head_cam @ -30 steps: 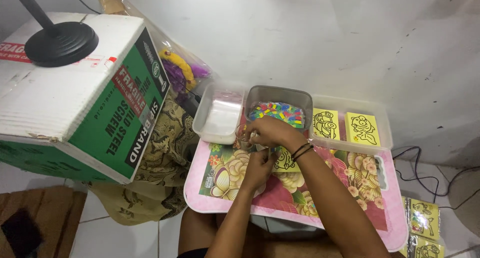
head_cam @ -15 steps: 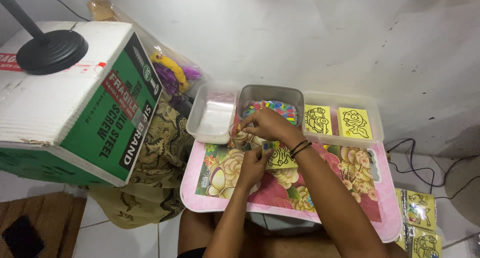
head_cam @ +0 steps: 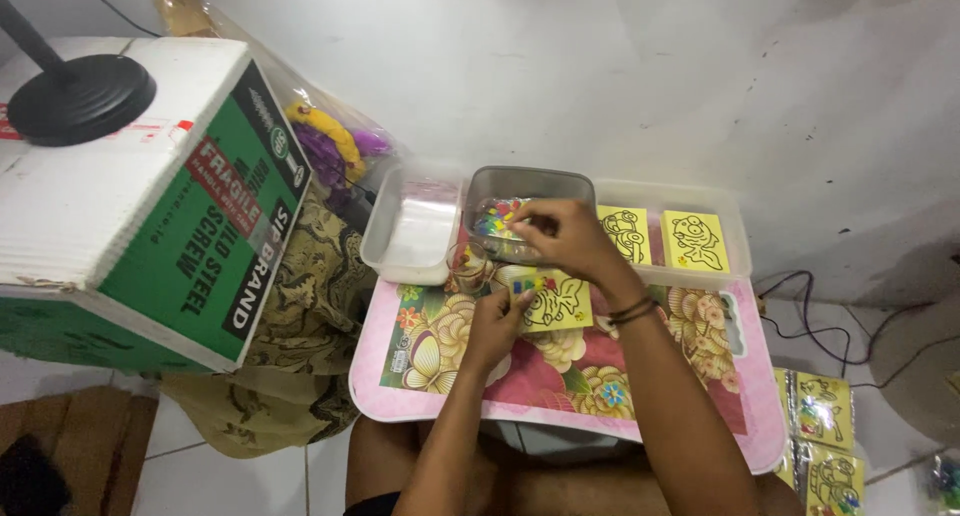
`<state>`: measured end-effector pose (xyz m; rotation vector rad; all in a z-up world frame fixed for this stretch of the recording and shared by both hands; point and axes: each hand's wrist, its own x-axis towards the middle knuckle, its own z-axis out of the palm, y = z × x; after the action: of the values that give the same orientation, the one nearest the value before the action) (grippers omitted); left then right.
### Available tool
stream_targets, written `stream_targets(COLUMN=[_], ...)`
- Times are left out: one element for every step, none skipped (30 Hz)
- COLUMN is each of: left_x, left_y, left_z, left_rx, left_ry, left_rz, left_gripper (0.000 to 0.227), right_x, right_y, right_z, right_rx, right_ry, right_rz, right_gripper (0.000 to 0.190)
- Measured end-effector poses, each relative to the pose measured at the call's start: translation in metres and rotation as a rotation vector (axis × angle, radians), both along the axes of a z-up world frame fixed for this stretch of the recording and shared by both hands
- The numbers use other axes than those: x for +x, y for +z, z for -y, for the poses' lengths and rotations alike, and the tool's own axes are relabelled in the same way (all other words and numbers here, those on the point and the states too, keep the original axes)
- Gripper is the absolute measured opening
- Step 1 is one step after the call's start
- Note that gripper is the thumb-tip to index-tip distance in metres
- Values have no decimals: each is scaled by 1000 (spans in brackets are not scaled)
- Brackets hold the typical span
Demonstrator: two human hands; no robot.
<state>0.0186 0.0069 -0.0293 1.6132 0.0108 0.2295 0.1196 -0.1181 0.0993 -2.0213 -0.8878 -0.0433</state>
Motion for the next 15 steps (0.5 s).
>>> stream_targets(left_x=[1, 3, 4, 2, 1, 0, -4, -7, -11, -4, 2, 9, 13, 16, 20], left_y=[-5, -10, -15, -10, -5, -1, 9, 19, 28, 12, -3, -19, -32, -43, -55], left_z=[-3, -4, -6, -4, -3, -1, 1, 4, 7, 3, 0, -4, -5, -8, -10], left_rx=[-2, -22, -42, -45, -76, -108, -112, -124, -135, -138, -146, -153, -155, -174, -193], left_ry=[-5, -5, -4, -12, -7, -2, -10, 1, 13, 5, 8, 12, 5, 13, 22], left_rz=[-2, -7, -13, -16, -8, 0, -4, 2, 8, 3, 1, -1, -5, -19, -32], left_gripper=[34, 34, 35, 35, 34, 34, 34, 33, 32, 32, 30, 29, 29, 30, 31], right_x=[-5, -10, -15, -17, -20, -23, -27, -32, -37, -44, -52, -59, -61, -62, -63], right_y=[2, 4, 7, 0, -7, -14, -18, -22, -26, -28, -30, -32, -45, -58, -70], right_z=[14, 29, 43, 62, 80, 99, 114, 129, 145, 152, 158, 165, 167, 167, 168], right_rx=[-2, 55, 112, 109, 143, 175, 170, 144, 115, 110, 122, 136, 132, 73, 14], right_ry=[-5, -70, -135, -143, -227, -311, -320, -422, -522, -531, -601, -671, -679, -697, -715], right_rz=[-2, -1, 0, -2, 25, 52, 50, 141, 232, 229, 279, 330, 328, 391, 453], right_gripper=[16, 12, 9, 9, 6, 4, 4, 2, 2, 2, 1, 2, 2, 4, 6])
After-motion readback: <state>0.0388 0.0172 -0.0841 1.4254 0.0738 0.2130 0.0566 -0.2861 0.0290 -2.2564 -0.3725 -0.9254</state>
